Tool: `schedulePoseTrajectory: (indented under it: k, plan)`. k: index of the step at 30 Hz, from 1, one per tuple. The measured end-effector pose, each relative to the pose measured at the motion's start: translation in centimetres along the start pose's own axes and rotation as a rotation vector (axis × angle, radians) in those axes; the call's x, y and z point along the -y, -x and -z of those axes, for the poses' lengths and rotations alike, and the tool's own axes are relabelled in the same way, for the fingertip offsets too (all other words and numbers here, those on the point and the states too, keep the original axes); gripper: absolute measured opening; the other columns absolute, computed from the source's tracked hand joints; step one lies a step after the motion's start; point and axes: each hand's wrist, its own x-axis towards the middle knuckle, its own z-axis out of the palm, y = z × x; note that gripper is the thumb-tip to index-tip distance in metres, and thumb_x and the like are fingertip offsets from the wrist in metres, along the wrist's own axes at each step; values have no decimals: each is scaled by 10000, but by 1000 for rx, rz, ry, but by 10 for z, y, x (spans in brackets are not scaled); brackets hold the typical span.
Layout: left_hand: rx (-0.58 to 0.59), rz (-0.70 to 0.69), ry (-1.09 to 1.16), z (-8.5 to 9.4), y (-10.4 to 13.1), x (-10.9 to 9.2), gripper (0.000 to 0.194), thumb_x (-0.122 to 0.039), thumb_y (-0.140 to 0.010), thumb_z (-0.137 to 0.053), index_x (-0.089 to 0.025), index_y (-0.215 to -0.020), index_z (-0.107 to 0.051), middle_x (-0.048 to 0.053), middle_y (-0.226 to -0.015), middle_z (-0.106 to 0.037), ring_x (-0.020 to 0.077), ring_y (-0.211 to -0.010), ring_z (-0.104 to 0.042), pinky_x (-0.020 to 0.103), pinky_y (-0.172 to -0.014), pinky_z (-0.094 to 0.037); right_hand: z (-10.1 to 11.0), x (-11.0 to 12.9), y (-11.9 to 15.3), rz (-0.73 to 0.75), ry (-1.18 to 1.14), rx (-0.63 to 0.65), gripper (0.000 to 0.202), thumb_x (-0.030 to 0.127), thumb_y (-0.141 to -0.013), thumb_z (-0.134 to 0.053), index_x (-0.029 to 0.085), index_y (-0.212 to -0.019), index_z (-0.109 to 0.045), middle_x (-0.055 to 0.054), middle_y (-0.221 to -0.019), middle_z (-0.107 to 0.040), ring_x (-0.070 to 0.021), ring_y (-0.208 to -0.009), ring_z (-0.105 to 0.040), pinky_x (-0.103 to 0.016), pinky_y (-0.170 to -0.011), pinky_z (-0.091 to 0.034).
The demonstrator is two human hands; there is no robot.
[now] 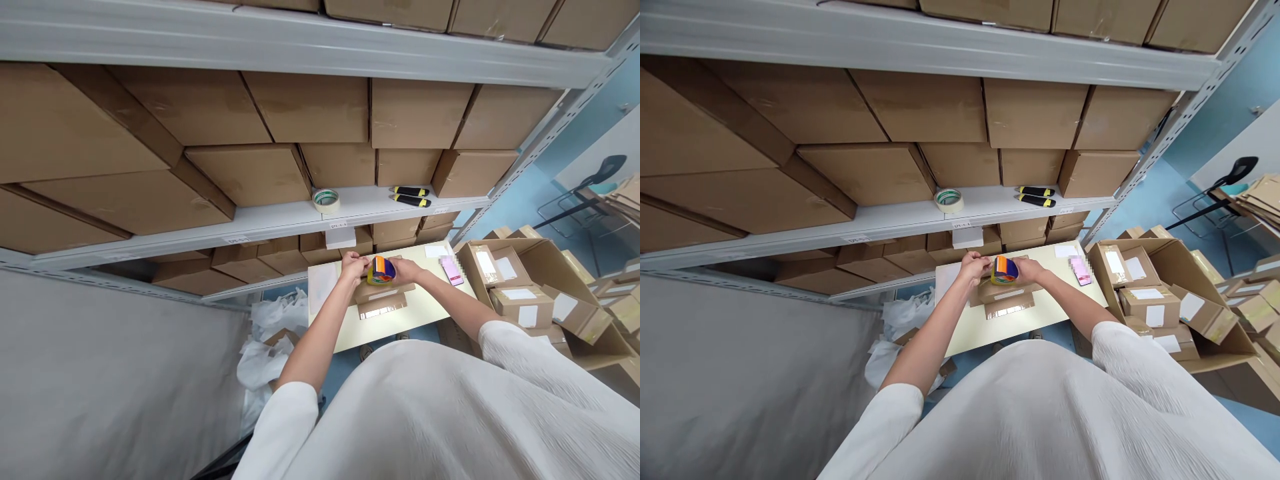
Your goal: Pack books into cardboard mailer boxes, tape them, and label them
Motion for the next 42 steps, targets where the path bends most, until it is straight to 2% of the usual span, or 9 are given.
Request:
schedulePoseTrajectory:
  k: [7, 16, 19, 28, 36, 42]
  plan:
    - [20, -132, -40, 15, 18, 6, 543, 28, -627, -771, -266, -903, -407, -88, -670, -604, 121, -624, -632, 260, -659, -562, 4, 5, 3, 18, 21, 7, 729, 557, -778, -889, 289, -1411, -648, -103, -1358, -763, -335, -1194, -737, -381, -905, -593]
    - [37, -157, -55, 40, 24, 5, 565, -73, -592, -826, -270, -916, -407, -67, -705, -630, 126, -606, -616, 248, -638, -508, 7, 19, 4, 107, 143, -15, 813, 534, -800, -873, 277, -1518, -590, -119, -1357, -757, -336, -1185, -734, -407, -1015, -537]
    - [33, -157, -32, 46, 24, 5, 591, -94, -578, -848, -273, -916, -397, -75, -702, -629, 120, -600, -613, 237, -627, -490, 7, 19, 3, 114, 157, -27, 789, 528, -782, -885, 256, -1472, -616, -129, -1323, -759, -340, -1167, -728, -413, -1024, -517]
    - [-15, -136, 50, 60, 13, 5, 601, -118, -564, -877, -269, -885, -392, -89, -696, -635, 93, -562, -597, 224, -608, -470, 23, 21, 2, 98, 201, -43, 520, 487, -792, -872, 207, -1194, -699, -147, -1194, -761, -367, -1129, -653, -433, -980, -476]
    - [-34, -95, 96, 64, 3, 2, 662, -92, -534, -929, -261, -876, -388, -117, -674, -569, 98, -607, -636, 236, -651, -500, 28, 6, -6, 153, 162, -67, 461, 385, -769, -856, 215, -1161, -683, -122, -1163, -769, -353, -1156, -657, -410, -976, -495]
    - [-51, -54, 95, 73, 1, 7, 657, -70, -542, -924, -258, -875, -390, -94, -697, -612, 90, -605, -631, 216, -634, -501, 25, -2, -9, 114, 76, 36, 530, 429, -754, -891, 230, -1203, -691, -109, -1148, -795, -318, -1050, -743, -344, -841, -546]
